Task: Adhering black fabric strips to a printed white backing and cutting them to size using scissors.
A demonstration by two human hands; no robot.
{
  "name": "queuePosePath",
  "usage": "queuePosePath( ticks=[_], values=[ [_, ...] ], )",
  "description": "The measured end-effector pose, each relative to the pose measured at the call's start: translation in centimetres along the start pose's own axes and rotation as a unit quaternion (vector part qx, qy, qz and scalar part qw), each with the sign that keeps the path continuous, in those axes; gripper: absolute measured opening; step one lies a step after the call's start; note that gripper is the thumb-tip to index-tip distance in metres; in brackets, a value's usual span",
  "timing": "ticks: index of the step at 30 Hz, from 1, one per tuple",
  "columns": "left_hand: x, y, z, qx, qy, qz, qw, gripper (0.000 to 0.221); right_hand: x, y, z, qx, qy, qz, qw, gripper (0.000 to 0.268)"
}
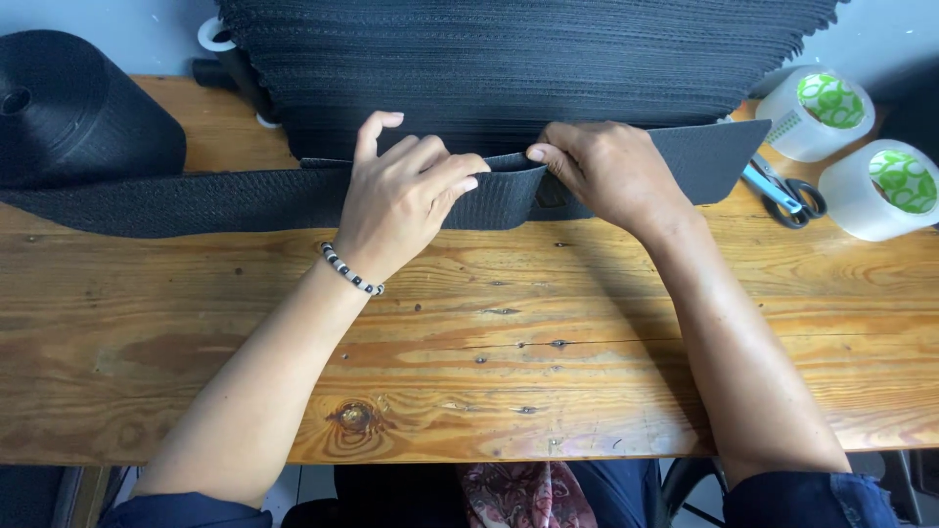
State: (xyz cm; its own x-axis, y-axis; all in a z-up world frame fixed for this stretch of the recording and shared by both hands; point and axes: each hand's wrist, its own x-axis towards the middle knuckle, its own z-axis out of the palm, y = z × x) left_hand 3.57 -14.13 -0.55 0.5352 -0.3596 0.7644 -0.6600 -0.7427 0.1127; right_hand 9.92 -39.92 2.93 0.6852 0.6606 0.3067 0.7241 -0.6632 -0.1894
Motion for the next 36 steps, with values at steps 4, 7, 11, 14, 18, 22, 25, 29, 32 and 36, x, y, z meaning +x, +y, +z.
queuePosePath(
  ticks=[4,7,11,14,18,22,25,29,32,36],
  values=[
    [-0.1,0.0,0.0,-0.003,0.000,-0.003,1.000,0.010,0.0,-1.3,-0.6,0.013,0.014,-0.018,1.000,0.015],
    [-0.1,-0.1,0.0,0.002,0.001,-0.006,1.000,0.012,-0.1,-2.2,-0.9,0.084,0.026,-0.039,0.995,0.011],
    [-0.1,-0.3,-0.4,-0.006,-0.021,-0.038,0.999,0.036,-0.7,-3.1,-0.8,0.105,0.028,-0.065,0.992,0.026],
    [0.0,-0.1,-0.6,-0.007,-0.031,-0.047,0.998,0.040,-1.0,-2.3,0.0,0.056,0.041,-0.068,0.995,0.032],
    [0.5,0.3,-1.5,-0.026,-0.053,-0.067,0.996,0.042,-2.1,-0.2,0.3,0.027,0.047,-0.007,0.999,0.041],
    [0.6,0.7,-1.3,-0.021,-0.058,-0.059,0.996,0.043,-2.7,-0.4,0.0,0.006,0.061,-0.012,0.998,0.042],
    [0.7,1.2,-1.5,-0.020,-0.069,-0.055,0.996,0.044,-2.7,-0.8,0.5,0.008,0.078,-0.013,0.997,0.040],
    [1.0,1.4,-2.6,-0.018,-0.107,-0.056,0.993,0.038,-2.8,-0.7,1.0,0.012,0.085,0.006,0.996,0.032],
    [0.2,1.3,-3.7,-0.013,-0.136,-0.068,0.988,0.025,-2.9,-0.9,0.9,0.012,0.068,0.017,0.997,0.030],
    [-0.7,1.0,-3.7,-0.008,-0.131,-0.111,0.985,0.016,-2.6,-1.7,0.2,0.020,0.068,0.004,0.997,0.038]
  ],
)
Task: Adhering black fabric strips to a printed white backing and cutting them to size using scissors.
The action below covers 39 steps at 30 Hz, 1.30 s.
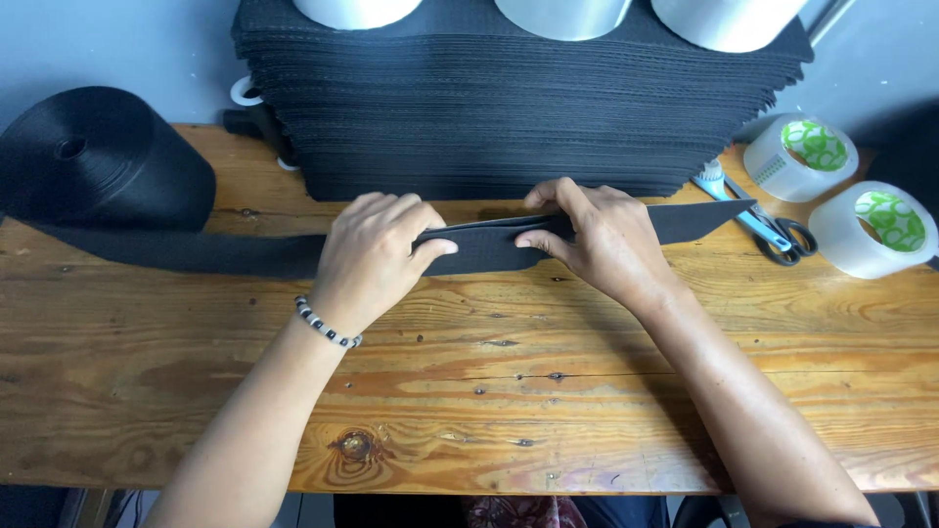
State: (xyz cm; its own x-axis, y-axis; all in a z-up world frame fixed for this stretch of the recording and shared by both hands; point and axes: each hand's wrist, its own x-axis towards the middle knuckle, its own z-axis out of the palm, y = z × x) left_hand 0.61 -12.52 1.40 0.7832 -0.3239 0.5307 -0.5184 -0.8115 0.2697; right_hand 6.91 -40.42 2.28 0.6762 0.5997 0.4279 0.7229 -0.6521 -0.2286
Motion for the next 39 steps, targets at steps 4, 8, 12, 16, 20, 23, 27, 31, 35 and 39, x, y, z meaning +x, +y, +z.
queuePosePath(
  ticks=[4,8,12,16,20,23,27,31,35,39],
  values=[
    [0.3,0.3,-0.6,0.016,0.021,0.002,1.000,0.027,-0.2,-0.1,0.2,-0.013,0.008,0.000,1.000,0.037],
    [0.1,0.3,-1.5,0.029,-0.009,0.013,0.999,0.020,-0.5,0.5,0.2,-0.030,0.004,-0.021,0.999,0.022],
    [-0.2,-0.7,-1.0,0.031,-0.018,-0.017,0.999,0.017,-0.4,0.2,-0.2,-0.029,0.006,-0.025,0.999,0.024],
    [0.1,0.1,-1.7,0.025,0.001,-0.026,0.999,0.031,-0.4,-0.1,0.0,-0.029,0.023,-0.032,0.999,0.031],
    [0.0,0.3,-1.7,0.041,-0.016,-0.010,0.999,0.018,-0.8,0.6,0.5,-0.046,0.016,-0.040,0.998,0.020],
    [-0.2,-0.2,-1.2,0.057,-0.027,-0.017,0.998,0.018,-0.9,0.2,0.1,-0.050,0.019,-0.043,0.998,0.022],
    [-0.1,-0.4,-2.1,0.060,-0.005,-0.038,0.997,0.033,-0.8,-0.1,-0.3,-0.047,0.025,-0.039,0.998,0.027],
    [-0.2,-0.2,-1.8,0.071,-0.019,-0.019,0.997,0.024,-0.9,0.6,-0.2,-0.063,0.016,-0.043,0.997,0.018],
    [-0.4,-0.8,-1.4,0.075,-0.005,-0.020,0.997,0.024,-0.9,0.1,-0.7,-0.070,0.025,-0.050,0.996,0.026],
    [-0.5,-1.3,-1.1,0.079,0.013,-0.024,0.997,0.025,-1.0,0.7,0.1,-0.073,0.012,-0.040,0.996,0.024]
  ],
)
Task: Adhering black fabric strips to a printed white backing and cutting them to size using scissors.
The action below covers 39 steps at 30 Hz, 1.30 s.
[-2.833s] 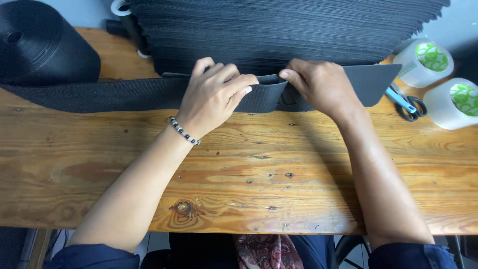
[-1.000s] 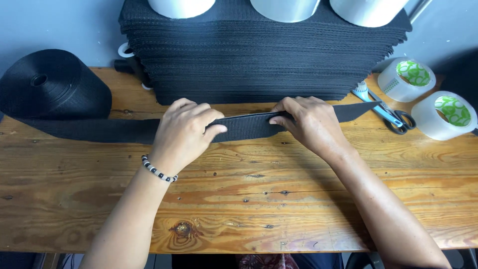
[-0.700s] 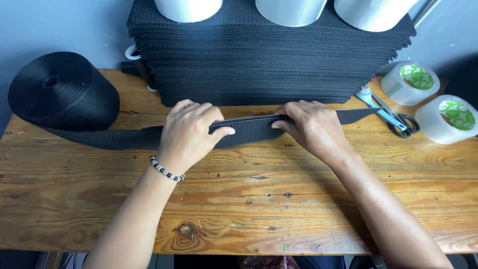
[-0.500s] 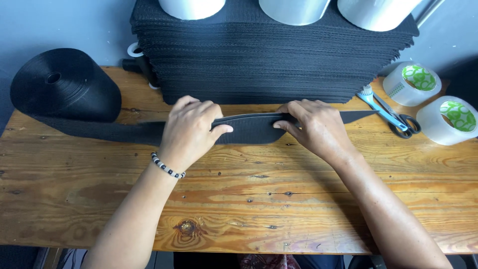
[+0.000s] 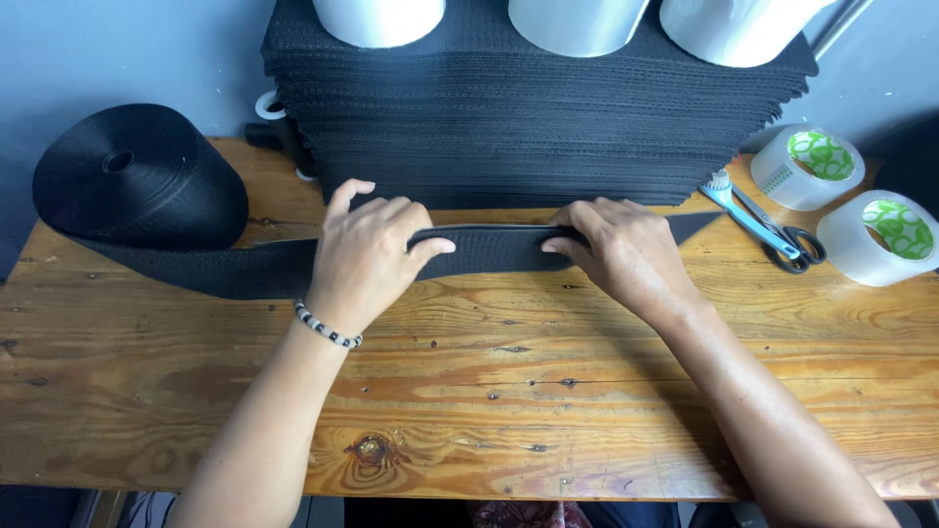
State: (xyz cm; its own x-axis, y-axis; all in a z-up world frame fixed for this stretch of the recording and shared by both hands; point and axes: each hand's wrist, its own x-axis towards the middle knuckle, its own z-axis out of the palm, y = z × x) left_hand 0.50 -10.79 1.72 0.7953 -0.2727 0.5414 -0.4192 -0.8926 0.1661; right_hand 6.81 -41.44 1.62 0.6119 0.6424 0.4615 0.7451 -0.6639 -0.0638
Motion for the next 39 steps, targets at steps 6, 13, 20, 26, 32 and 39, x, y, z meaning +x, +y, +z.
queuePosePath(
  ticks=[6,13,20,26,32,39],
  values=[
    [0.1,0.4,0.7,-0.016,-0.009,0.011,1.000,0.019,-0.6,0.8,-0.9,0.000,-0.004,-0.008,1.000,0.023],
    [0.3,1.0,-1.2,-0.021,0.000,0.007,1.000,0.028,-2.2,2.8,0.2,0.001,0.024,0.040,0.999,0.020],
    [0.2,0.3,-2.7,0.010,-0.024,-0.016,1.000,0.030,-2.0,1.7,-1.0,0.008,0.056,0.014,0.998,0.023],
    [0.4,0.6,-2.2,0.001,-0.046,-0.009,0.999,0.015,-3.0,3.1,0.2,-0.008,0.056,0.011,0.998,0.019],
    [0.0,0.1,-2.2,0.006,-0.011,0.004,1.000,0.033,-3.5,3.6,-0.2,-0.025,0.070,0.018,0.997,0.022],
    [0.1,-0.5,-0.9,0.025,-0.007,0.014,1.000,0.039,-4.3,4.0,0.7,0.042,0.106,0.095,0.989,0.023]
  ],
)
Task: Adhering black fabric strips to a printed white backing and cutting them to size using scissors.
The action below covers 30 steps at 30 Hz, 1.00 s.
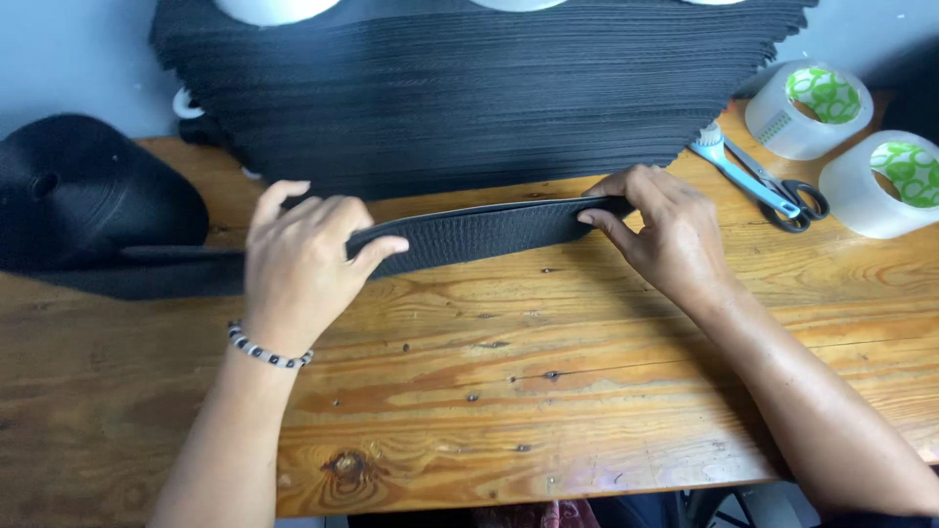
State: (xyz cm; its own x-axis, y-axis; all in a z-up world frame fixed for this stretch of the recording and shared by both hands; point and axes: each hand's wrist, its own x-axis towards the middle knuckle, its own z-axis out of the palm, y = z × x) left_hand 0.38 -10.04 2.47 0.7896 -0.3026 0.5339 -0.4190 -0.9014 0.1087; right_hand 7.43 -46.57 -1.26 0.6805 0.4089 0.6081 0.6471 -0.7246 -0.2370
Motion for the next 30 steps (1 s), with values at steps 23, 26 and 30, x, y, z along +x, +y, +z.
queuePosePath(
  ticks=[23,26,30],
  values=[
    [0.9,1.2,0.2,0.039,0.036,0.041,0.998,0.043,-4.5,4.1,3.9,0.416,0.000,0.294,0.861,0.018],
    [0.8,0.6,-1.1,0.060,0.008,0.039,0.997,0.030,-4.1,4.3,4.3,0.408,0.018,0.302,0.861,0.017],
    [-0.6,-1.4,-2.9,0.106,-0.028,0.014,0.994,0.018,-4.2,4.6,4.0,0.386,0.008,0.295,0.874,0.015]
  ],
)
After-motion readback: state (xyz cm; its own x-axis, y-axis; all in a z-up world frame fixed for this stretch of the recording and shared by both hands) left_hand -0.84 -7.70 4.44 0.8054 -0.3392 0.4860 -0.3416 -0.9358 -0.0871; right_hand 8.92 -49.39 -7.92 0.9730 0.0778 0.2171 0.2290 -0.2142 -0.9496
